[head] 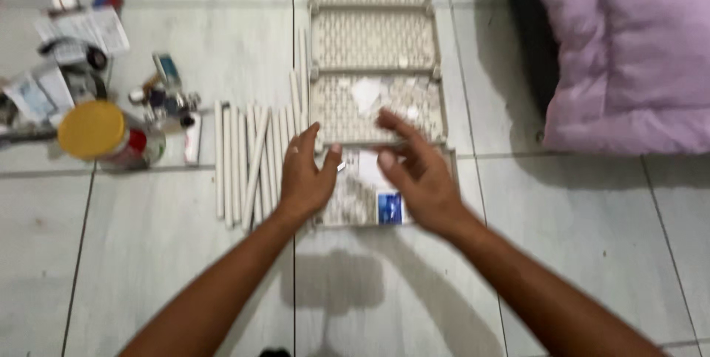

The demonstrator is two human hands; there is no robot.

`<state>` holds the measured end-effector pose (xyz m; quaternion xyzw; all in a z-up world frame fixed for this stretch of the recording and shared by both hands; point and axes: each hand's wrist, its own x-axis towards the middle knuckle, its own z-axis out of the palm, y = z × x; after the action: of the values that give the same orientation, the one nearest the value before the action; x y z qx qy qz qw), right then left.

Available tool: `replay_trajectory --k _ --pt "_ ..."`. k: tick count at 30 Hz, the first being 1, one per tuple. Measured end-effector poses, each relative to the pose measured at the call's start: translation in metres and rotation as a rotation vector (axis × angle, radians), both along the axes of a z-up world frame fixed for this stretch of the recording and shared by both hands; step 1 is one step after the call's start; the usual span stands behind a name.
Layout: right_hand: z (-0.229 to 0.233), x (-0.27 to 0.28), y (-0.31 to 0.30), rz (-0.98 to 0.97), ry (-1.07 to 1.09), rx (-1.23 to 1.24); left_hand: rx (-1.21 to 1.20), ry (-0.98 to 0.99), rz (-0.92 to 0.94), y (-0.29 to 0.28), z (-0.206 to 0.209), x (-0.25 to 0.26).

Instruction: The person assembles a white plastic rack by inserting cylindrical legs into perforated trays. They handle multiple trays and legs, aligning and pushing the legs into the corner holes to form a stable structure.

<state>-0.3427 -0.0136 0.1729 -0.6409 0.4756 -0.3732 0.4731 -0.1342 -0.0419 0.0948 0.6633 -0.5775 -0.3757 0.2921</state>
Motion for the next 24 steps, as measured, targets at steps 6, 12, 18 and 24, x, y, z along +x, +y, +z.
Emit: replay_trajectory --k 6,12,18,24 --pt "-0.049 -0.072 -0.002 -0.378 0.081 0.126 -0.272 -0.157 -0.165 0.022 -0.009 0.041" --pt "-0.092 -0.126 0.023 -0.431 0.347 0.141 -0.3 -0.418 -0.335 0.037 -0.018 0.067" --pt "-0.118 -0.144 0.04 -0.26 0.695 0.088 -0.322 -0.509 -0.441 0.046 -0.032 0.07" --pt "-0.133 -0.143 0.05 -0.027 0.951 0.064 -0.249 -0.56 -0.695 0.055 -0.039 0.061"
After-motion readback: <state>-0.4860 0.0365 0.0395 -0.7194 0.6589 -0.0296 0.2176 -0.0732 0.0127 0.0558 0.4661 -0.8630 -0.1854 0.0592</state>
